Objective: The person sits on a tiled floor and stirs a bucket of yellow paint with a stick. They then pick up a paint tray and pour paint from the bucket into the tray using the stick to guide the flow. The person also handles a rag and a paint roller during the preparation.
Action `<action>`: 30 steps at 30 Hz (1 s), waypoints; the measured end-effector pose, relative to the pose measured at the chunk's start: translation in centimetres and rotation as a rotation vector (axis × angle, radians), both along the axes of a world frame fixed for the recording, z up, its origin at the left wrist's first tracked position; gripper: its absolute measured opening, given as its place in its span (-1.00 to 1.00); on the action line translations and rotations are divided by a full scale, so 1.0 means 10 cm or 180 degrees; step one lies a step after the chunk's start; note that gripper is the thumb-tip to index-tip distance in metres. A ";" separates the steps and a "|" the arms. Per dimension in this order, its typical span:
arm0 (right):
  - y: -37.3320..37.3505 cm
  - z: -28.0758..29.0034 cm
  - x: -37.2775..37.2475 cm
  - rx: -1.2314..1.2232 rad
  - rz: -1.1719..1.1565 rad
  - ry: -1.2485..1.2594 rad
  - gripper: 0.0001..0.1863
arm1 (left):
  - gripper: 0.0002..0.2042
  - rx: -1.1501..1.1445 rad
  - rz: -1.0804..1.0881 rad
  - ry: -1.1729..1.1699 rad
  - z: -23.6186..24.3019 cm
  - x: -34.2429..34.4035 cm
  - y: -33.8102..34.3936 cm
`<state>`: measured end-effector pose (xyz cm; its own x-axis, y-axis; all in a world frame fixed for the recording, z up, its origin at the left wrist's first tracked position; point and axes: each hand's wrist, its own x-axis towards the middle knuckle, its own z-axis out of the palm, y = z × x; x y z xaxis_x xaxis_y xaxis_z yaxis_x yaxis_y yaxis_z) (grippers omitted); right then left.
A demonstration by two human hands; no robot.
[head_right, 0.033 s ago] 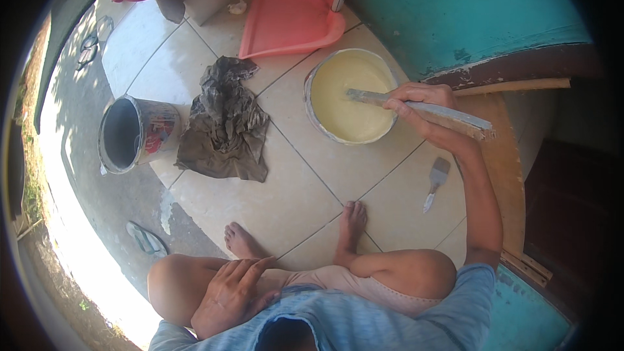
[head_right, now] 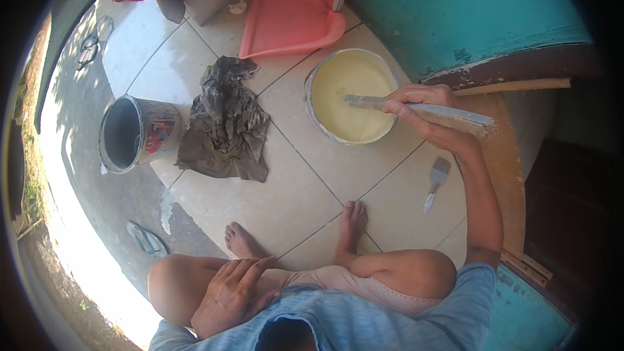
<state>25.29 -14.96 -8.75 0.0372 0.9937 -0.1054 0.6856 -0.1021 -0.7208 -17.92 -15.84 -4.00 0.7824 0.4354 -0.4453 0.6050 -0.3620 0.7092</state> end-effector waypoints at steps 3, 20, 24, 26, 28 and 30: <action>0.00 0.09 0.05 -0.0122 -0.0083 0.0152 -0.74 | -0.48 0.0006 0.0010 0.0019 0.01 -0.01 0.00; 0.35 -0.39 -0.70 0.1296 -0.0420 0.2415 -0.46 | -0.51 0.0136 0.0316 0.0112 0.02 -0.06 -0.08; 0.15 -0.35 -0.60 0.1166 -0.0716 0.2095 -0.46 | -0.48 0.0231 0.0251 0.0099 0.00 -0.11 -0.08; 0.19 -0.40 -0.51 0.1584 -0.0904 0.1948 -0.47 | -0.48 0.0229 0.0255 0.0099 0.00 -0.12 -0.09; 0.27 -0.49 -0.46 0.1936 -0.1017 0.1745 -0.51 | -0.48 0.0236 0.0246 0.0081 -0.01 -0.12 -0.10; 0.39 -0.59 -0.48 0.2209 -0.1093 0.2284 -0.52 | -0.48 0.0230 0.0230 0.0077 0.00 -0.13 -0.10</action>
